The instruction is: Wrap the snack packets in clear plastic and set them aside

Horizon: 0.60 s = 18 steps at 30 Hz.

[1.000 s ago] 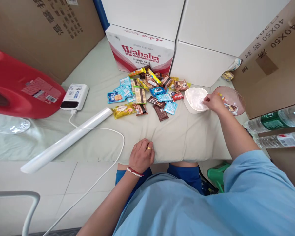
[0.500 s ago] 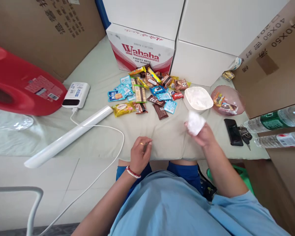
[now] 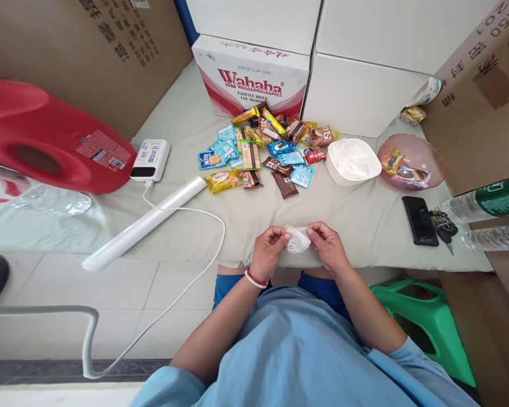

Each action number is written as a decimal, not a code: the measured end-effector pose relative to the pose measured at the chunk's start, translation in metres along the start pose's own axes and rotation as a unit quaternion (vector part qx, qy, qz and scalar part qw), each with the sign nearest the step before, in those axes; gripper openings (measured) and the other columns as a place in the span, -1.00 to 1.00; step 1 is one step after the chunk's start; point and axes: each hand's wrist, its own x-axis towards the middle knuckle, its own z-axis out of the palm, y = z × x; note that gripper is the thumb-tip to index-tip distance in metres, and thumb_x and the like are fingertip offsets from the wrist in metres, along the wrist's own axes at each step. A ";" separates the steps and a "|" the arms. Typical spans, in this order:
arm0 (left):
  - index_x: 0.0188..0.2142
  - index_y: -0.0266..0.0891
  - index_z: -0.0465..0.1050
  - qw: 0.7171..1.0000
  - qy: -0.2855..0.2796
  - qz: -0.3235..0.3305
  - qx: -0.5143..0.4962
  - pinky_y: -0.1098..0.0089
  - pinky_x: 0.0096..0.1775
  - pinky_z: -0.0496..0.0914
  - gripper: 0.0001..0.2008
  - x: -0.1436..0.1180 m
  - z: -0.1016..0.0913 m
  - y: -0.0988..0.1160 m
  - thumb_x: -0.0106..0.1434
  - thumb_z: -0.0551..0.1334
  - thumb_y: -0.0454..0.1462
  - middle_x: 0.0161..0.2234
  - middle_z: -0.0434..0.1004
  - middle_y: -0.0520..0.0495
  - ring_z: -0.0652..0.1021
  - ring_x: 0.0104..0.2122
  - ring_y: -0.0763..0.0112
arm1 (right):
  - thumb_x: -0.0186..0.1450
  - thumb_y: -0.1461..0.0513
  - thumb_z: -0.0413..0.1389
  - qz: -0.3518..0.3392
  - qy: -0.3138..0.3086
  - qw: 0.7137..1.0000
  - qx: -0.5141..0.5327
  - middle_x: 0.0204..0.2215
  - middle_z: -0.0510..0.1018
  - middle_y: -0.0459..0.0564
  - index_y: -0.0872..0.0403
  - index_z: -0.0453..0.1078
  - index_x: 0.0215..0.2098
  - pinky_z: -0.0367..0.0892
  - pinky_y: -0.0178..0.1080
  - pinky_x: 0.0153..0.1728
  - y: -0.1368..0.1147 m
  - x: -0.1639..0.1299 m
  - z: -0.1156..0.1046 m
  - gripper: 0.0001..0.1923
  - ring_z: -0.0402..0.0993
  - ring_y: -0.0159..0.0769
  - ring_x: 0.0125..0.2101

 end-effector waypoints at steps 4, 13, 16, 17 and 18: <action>-0.35 -0.20 0.44 1.000 0.003 0.021 -0.020 0.42 -0.17 0.42 -0.58 0.002 -0.007 0.006 0.05 0.55 -0.02 -0.30 0.54 0.04 0.51 -0.29 0.49 | 0.24 -0.05 0.35 -0.022 0.049 0.997 0.058 -0.46 0.37 -0.16 -0.04 0.46 -0.30 0.12 -0.34 -0.56 -0.003 -0.003 -0.007 -0.69 0.15 -0.43 -0.53; -0.30 -0.16 0.39 0.999 -0.050 0.001 -0.016 0.45 -0.28 0.39 -0.60 0.002 -0.010 0.005 0.15 0.50 0.00 -0.39 0.48 0.10 0.46 -0.40 0.53 | 0.16 -0.17 0.36 0.092 -0.045 0.985 0.140 -0.47 0.45 -0.16 -0.06 0.45 -0.13 -0.11 -0.37 -0.66 -0.013 -0.012 -0.020 -0.50 0.02 -0.49 -0.64; -0.32 -0.19 0.43 0.999 -0.046 0.026 -0.003 0.45 -0.24 0.38 -0.64 -0.001 -0.010 0.005 0.16 0.51 -0.04 -0.35 0.49 0.07 0.46 -0.35 0.52 | 0.08 -0.01 0.48 0.070 -0.031 0.994 0.084 -0.46 0.45 -0.17 -0.02 0.50 -0.23 0.03 -0.39 -0.60 -0.013 -0.011 -0.014 -0.58 0.12 -0.49 -0.57; -0.32 -0.19 0.44 0.998 -0.048 0.027 -0.010 0.45 -0.22 0.38 -0.64 -0.002 -0.011 0.006 0.14 0.52 -0.07 -0.33 0.49 0.06 0.47 -0.34 0.53 | 0.06 0.02 0.49 0.059 -0.017 0.994 0.087 -0.47 0.43 -0.18 -0.02 0.50 -0.28 0.05 -0.39 -0.58 -0.015 -0.009 -0.013 -0.60 0.11 -0.49 -0.56; -0.31 -0.19 0.44 0.998 -0.051 0.025 -0.023 0.46 -0.21 0.39 -0.64 -0.003 -0.012 0.008 0.11 0.54 -0.11 -0.30 0.50 0.06 0.47 -0.32 0.53 | 0.06 0.03 0.49 0.046 0.002 0.994 0.102 -0.48 0.40 -0.20 -0.01 0.48 -0.33 0.06 -0.40 -0.57 -0.016 -0.008 -0.012 -0.62 0.10 -0.50 -0.56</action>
